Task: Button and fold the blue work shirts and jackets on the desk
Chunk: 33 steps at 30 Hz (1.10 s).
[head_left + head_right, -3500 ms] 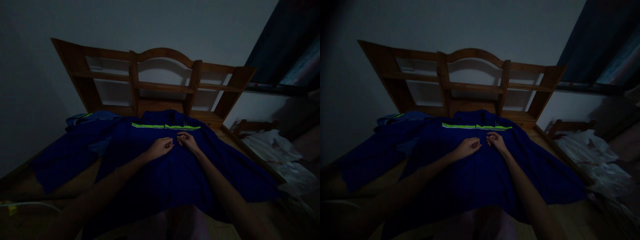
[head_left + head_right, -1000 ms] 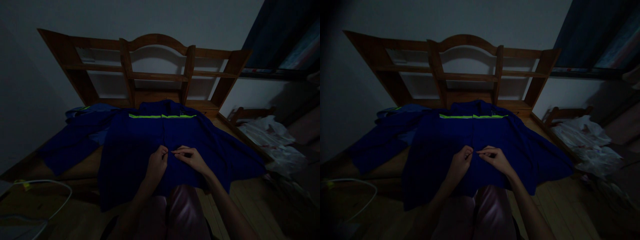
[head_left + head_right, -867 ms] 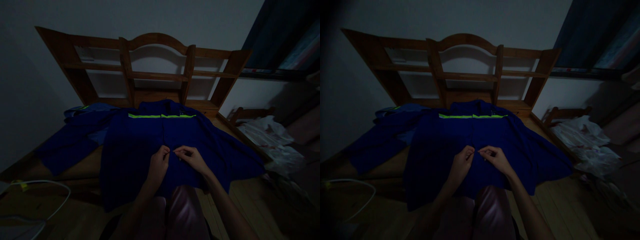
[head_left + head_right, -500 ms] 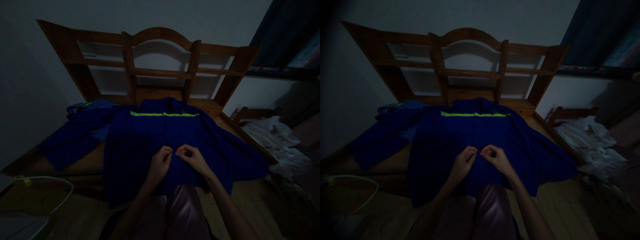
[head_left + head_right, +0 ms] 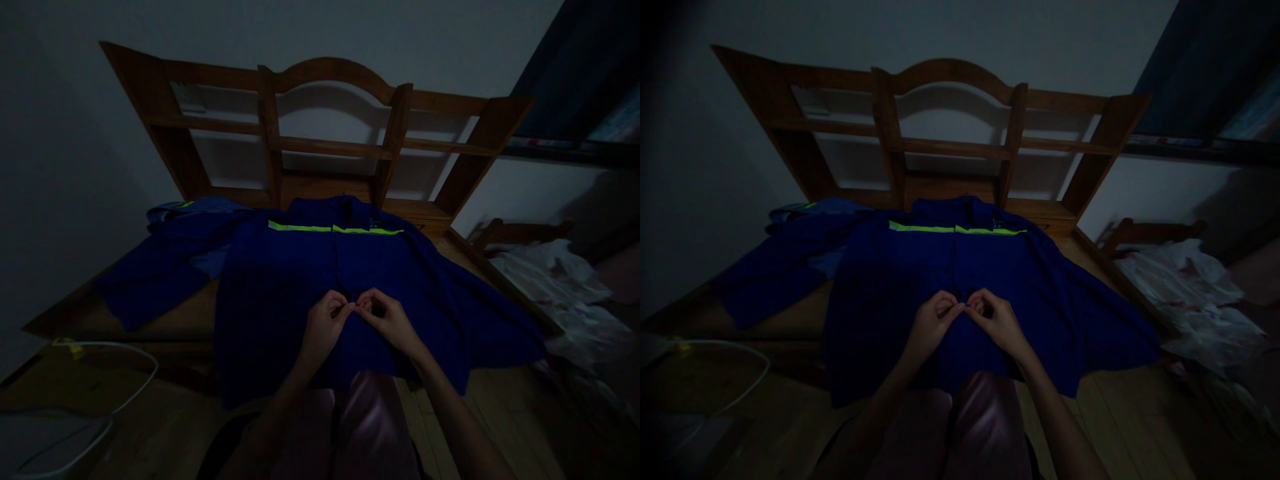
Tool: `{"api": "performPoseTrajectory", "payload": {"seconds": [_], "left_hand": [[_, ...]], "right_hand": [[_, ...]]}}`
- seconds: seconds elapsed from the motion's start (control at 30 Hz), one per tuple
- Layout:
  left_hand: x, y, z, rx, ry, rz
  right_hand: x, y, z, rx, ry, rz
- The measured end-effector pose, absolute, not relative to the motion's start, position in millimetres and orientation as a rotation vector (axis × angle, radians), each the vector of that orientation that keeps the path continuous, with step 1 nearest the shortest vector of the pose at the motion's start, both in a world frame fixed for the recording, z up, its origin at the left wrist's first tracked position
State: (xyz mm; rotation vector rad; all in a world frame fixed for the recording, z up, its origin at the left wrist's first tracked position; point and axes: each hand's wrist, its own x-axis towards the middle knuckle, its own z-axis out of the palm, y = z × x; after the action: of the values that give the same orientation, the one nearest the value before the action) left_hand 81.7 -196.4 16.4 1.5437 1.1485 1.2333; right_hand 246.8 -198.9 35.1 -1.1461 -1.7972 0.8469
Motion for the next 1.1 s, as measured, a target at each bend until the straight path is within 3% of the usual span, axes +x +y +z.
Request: {"api": "performPoseTrajectory", "payload": {"seconds": [0.4, 0.67, 1.1], "left_hand": [[71.3, -189.3, 21.4, 1.498, 0.965, 1.163], [70.5, -189.1, 11.9, 1.451, 0.969, 1.196], [69.2, -191.1, 16.1, 1.436, 0.96, 1.268]], "right_hand": [[242.5, -205.2, 79.2, -1.159, -2.397, 0.357], [238.6, -202.1, 93.4, -1.196, -2.499, 0.396], [229.8, -202.2, 92.5, -1.224, -2.613, 0.051]]}}
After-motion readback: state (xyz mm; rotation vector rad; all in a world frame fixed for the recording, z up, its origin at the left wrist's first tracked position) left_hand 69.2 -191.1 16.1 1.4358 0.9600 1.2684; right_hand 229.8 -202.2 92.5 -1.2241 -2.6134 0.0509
